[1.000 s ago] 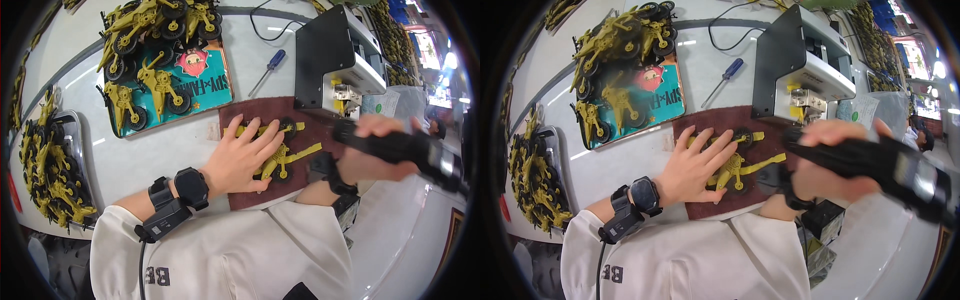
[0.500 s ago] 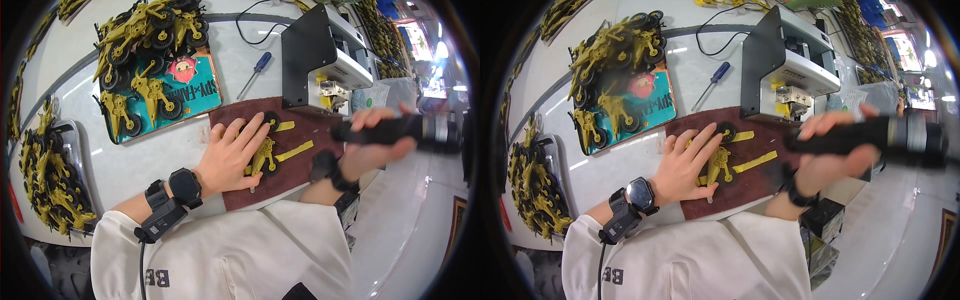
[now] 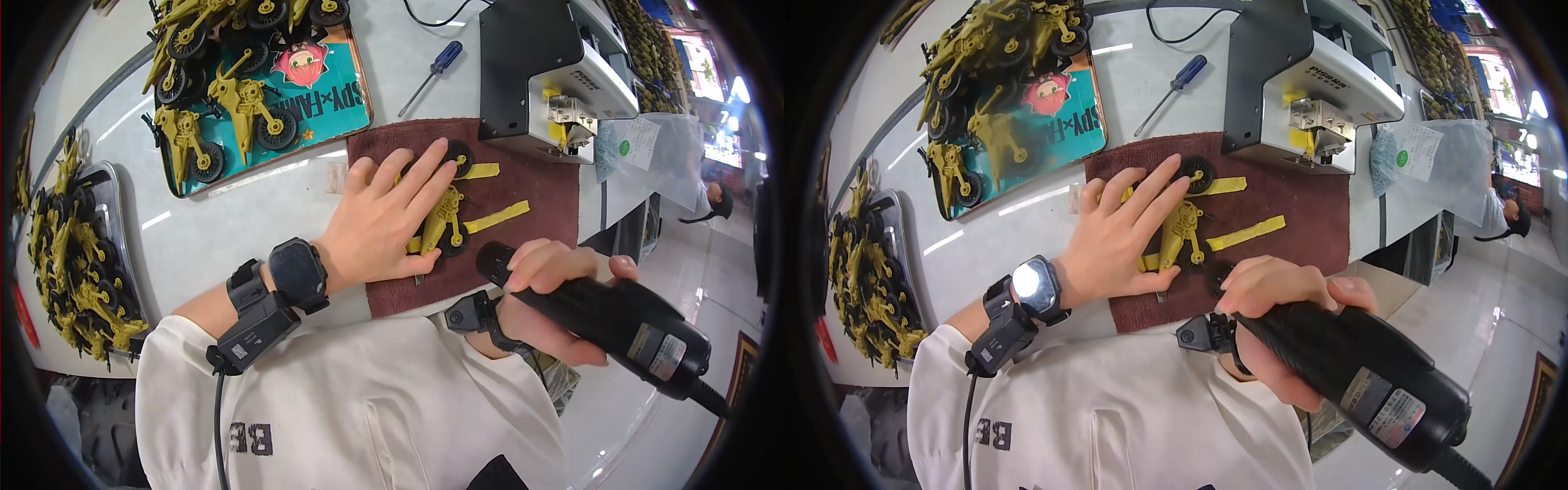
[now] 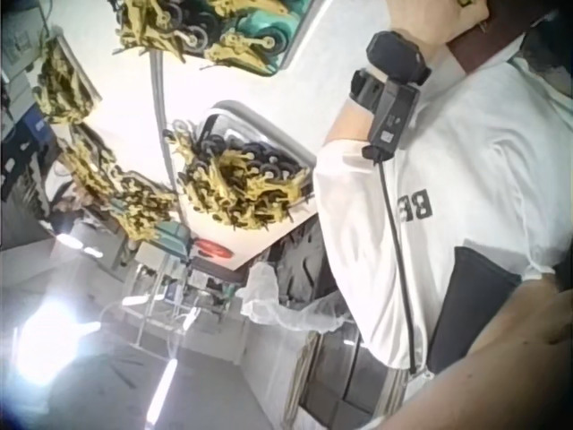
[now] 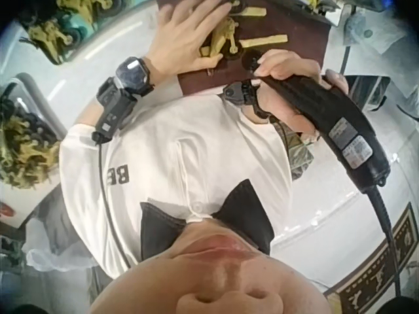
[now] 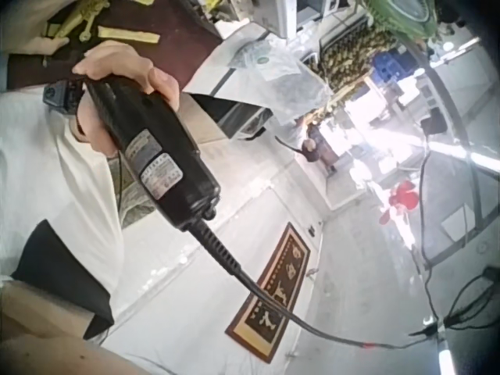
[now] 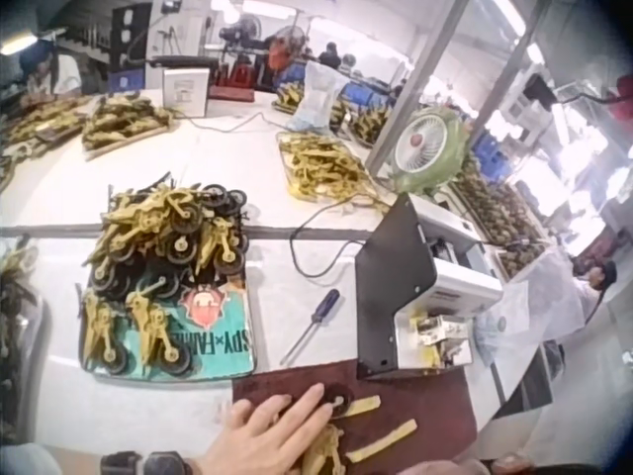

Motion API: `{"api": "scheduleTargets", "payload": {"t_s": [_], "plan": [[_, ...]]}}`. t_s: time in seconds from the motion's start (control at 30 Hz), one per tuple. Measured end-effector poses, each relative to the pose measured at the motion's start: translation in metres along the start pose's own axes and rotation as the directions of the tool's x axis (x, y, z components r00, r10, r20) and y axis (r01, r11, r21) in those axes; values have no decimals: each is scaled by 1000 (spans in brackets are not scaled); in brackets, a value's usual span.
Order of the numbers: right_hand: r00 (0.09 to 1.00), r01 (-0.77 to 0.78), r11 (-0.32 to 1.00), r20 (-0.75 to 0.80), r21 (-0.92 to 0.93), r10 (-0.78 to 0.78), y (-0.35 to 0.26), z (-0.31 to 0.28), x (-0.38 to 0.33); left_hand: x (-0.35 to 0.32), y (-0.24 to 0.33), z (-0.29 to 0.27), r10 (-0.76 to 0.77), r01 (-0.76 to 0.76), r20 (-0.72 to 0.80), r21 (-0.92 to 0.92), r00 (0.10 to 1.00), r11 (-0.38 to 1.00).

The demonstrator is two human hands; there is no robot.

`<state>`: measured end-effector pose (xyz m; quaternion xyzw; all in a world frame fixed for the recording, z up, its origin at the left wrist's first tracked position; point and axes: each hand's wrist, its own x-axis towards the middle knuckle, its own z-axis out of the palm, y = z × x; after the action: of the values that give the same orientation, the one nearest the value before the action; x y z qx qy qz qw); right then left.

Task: Using a handheld power tool to clean or finish small yellow toy motorcycle models at a manufacturing workbench.

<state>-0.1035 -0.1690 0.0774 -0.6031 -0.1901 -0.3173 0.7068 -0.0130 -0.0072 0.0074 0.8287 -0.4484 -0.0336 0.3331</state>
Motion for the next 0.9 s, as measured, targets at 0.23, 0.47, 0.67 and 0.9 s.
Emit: {"api": "scheduleTargets", "payload": {"t_s": [0.23, 0.47, 0.67, 0.9], "plan": [[998, -38, 999, 49, -15, 38, 7, -10, -2, 1, 0, 2, 2, -2, 9, -22, 1000, 1000], [999, 38, 999, -7, 3, -38, 29, -1, 0, 3, -6, 0, 0, 0, -21, 5, 1000, 1000], [965, 20, 992, -258, -126, -53, -8, -2, -4, -7, -7, 0, 25, -47, -157, -135, 987, 990], [871, -132, 918, -486, -374, -73, 25, 16, 38, -20, 0, -13, -80, -47, -400, -298, 913, 953]]}}
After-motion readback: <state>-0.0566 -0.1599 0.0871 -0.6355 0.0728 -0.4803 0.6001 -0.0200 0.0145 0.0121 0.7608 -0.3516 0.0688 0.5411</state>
